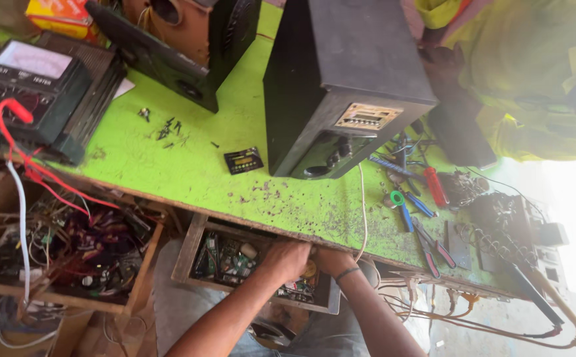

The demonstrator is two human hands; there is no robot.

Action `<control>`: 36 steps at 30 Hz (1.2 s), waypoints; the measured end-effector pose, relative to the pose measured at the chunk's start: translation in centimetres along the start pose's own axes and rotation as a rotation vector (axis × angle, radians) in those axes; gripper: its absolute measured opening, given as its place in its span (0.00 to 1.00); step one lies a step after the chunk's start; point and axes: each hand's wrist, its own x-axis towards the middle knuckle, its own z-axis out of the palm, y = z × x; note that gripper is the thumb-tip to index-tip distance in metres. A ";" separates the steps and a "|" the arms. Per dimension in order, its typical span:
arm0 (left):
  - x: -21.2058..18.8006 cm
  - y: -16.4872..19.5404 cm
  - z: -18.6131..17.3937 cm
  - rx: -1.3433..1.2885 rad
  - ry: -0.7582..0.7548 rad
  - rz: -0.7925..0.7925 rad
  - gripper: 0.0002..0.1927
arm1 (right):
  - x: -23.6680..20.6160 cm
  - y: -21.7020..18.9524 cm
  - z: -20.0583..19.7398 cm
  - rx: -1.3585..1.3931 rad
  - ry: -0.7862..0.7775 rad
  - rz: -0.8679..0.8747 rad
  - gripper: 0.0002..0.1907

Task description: The person unscrews the back panel of a speaker cabinet with a screwdriver and pulls out the amplifier board mounted on a wooden plate. They disconnect and rearrange the internal wiring, work on the board's components, then lift the board back toward the open cabinet to reinstall it.

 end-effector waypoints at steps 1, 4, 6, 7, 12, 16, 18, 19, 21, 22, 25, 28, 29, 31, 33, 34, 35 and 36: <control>0.4 -0.4 0.0 -0.040 -0.026 0.009 0.15 | 0.3 0.0 -0.1 -0.017 -0.137 0.016 0.21; 0.7 -1.9 -1.2 -0.107 -0.172 -0.052 0.22 | 0.7 -0.1 0.0 0.087 0.159 -0.074 0.32; 0.2 -2.6 -2.0 -0.103 -0.385 -0.205 0.21 | 0.5 -0.2 0.2 0.035 0.085 -0.042 0.26; 0.0 -2.8 -2.0 -0.059 -0.279 -0.126 0.20 | 0.4 -0.2 0.3 0.007 0.051 -0.024 0.23; -0.6 -2.8 -1.9 0.022 -0.052 0.028 0.19 | 0.8 -0.3 0.2 -0.013 0.114 -0.046 0.26; -1.4 -2.6 -0.8 0.017 -0.066 -0.046 0.19 | 0.4 -0.3 0.3 0.149 0.071 -0.056 0.25; -2.0 -2.6 -0.3 0.029 -0.042 -0.096 0.20 | -0.8 -0.5 0.7 0.081 0.133 -0.102 0.16; -2.3 -2.6 -0.2 -0.004 -0.066 -0.124 0.20 | -1.5 -0.5 1.1 0.049 0.156 -0.126 0.13; -2.6 -2.9 0.0 -0.078 -0.128 -0.189 0.23 | -2.8 -0.4 1.9 0.101 0.152 -0.124 0.15; -2.5 -3.0 0.0 -0.057 -0.067 -0.171 0.20 | -3.1 -0.3 2.3 0.124 0.149 -0.124 0.17; -1.8 -3.4 -0.4 -0.023 -0.005 -0.206 0.15 | -3.3 0.2 3.1 0.116 0.091 -0.069 0.15; -0.2 -3.5 -0.8 -0.011 -0.126 -0.335 0.19 | -2.7 0.6 3.2 0.117 0.328 -0.121 0.22; 0.3 -3.4 -0.8 -0.001 -0.136 -0.350 0.20 | -2.5 0.7 3.1 0.029 0.384 -0.131 0.22; 1.0 -3.2 -0.5 -0.001 -0.129 -0.363 0.23 | -2.2 0.7 2.9 -0.145 0.487 -0.162 0.23; 1.8 -3.0 -0.1 -0.008 -0.092 -0.340 0.26 | -1.5 0.6 2.7 -0.049 0.369 -0.139 0.21; 2.1 -2.9 0.1 -0.055 -0.074 -0.354 0.25 | -1.3 0.5 2.6 0.001 0.303 -0.127 0.20; 2.3 -2.8 0.4 -0.099 -0.057 -0.365 0.24 | -1.0 0.4 2.6 -0.057 0.338 -0.136 0.21; 2.6 -2.9 0.4 -0.138 -0.033 -0.371 0.23 | -0.6 0.3 2.5 -0.118 0.381 -0.144 0.22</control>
